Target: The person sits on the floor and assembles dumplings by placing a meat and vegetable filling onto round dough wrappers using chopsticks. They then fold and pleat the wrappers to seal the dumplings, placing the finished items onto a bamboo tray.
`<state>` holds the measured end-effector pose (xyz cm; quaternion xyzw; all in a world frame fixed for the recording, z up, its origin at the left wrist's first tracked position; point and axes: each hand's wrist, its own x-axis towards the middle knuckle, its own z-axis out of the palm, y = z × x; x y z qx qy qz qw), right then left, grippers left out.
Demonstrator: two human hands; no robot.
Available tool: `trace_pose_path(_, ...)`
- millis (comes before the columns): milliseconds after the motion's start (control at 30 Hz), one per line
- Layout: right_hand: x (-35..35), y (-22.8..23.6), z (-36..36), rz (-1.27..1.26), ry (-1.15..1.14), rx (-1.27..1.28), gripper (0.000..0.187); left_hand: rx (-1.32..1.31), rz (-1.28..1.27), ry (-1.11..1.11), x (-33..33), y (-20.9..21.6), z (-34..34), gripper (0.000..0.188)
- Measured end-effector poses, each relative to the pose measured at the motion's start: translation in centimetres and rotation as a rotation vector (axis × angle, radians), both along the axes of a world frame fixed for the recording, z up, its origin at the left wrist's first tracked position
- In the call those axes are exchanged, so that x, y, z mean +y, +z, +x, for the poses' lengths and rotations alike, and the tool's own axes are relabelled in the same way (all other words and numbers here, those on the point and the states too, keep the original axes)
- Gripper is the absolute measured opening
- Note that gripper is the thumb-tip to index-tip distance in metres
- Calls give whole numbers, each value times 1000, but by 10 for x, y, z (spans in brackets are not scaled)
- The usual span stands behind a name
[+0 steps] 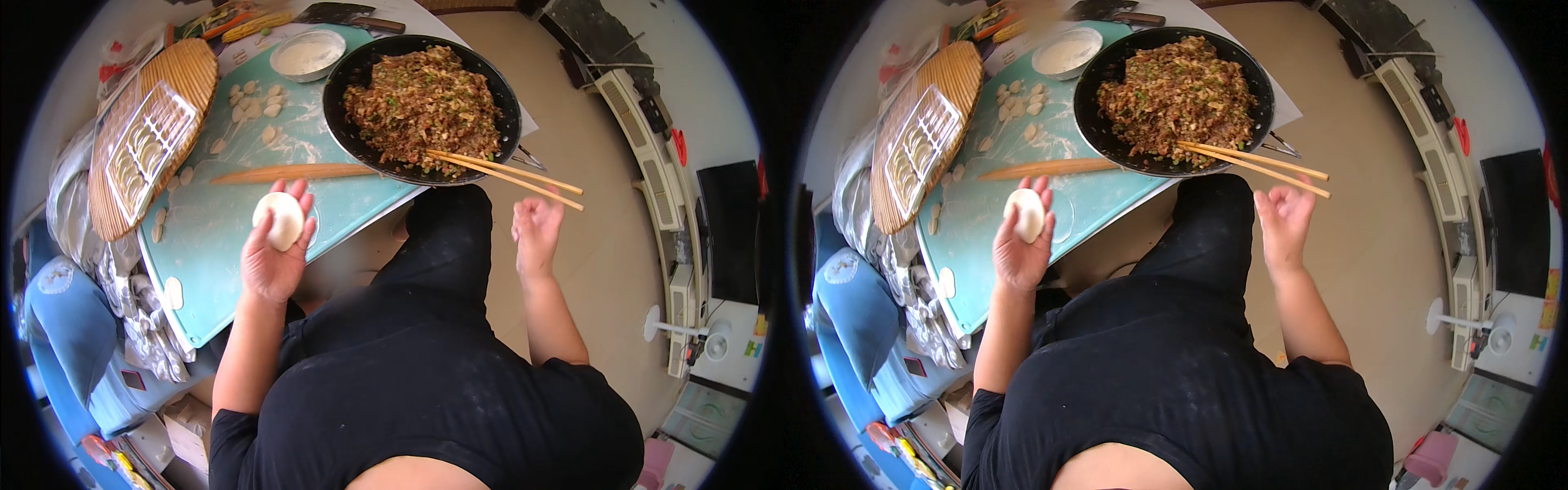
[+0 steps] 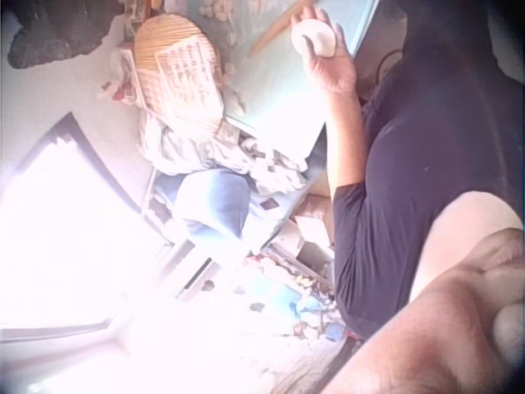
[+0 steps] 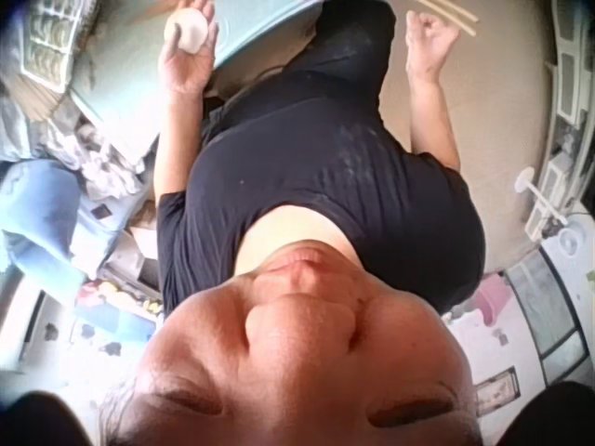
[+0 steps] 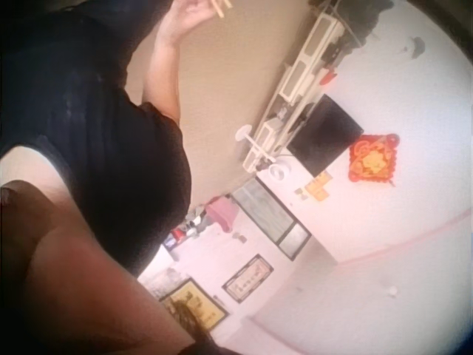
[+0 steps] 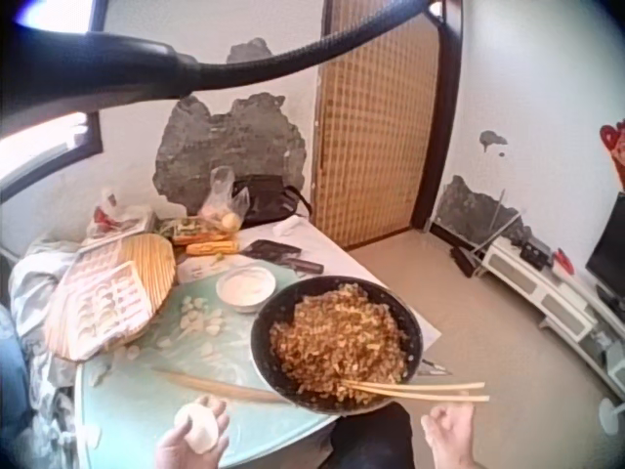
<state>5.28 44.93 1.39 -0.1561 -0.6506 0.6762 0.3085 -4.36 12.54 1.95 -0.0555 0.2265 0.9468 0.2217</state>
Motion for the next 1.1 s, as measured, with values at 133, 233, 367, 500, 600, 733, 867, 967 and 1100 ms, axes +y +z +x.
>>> trace_pose_path(133, 19, 24, -46, 66, 100, -36, 25, -284, -349, -16, 33, -8, -1, 37)
trace_pose_path(233, 14, 21, -84, 114, 217, 82, 10, -319, -444, -9, 43, -1, 5, 29)
trace_pose_path(367, 1, 38, -105, 706, 412, -92, 15, -327, -471, 48, 26, -12, 10, 27)
trace_pose_path(500, -1, 66, -111, 321, 359, -117, 14, -397, -452, 139, 19, -18, 13, 27)
trace_pose_path(600, -21, 57, -141, 420, 436, 107, 15, -406, -368, 76, 31, -14, 11, 31)
trace_pose_path(733, -28, 37, -176, 658, 528, 79, 16, -388, -322, -7, 40, -6, 9, 34)
trace_pose_path(867, -34, 24, -181, 829, 589, 36, 15, -399, -295, -28, 37, -10, 8, 33)
trace_pose_path(967, -34, 28, -175, 850, 604, -11, 15, -400, -279, -24, 34, -17, 10, 33)
trace_pose_path(1100, -26, 20, -167, 779, 593, -23, 15, -431, -268, -35, 33, -18, 12, 32)
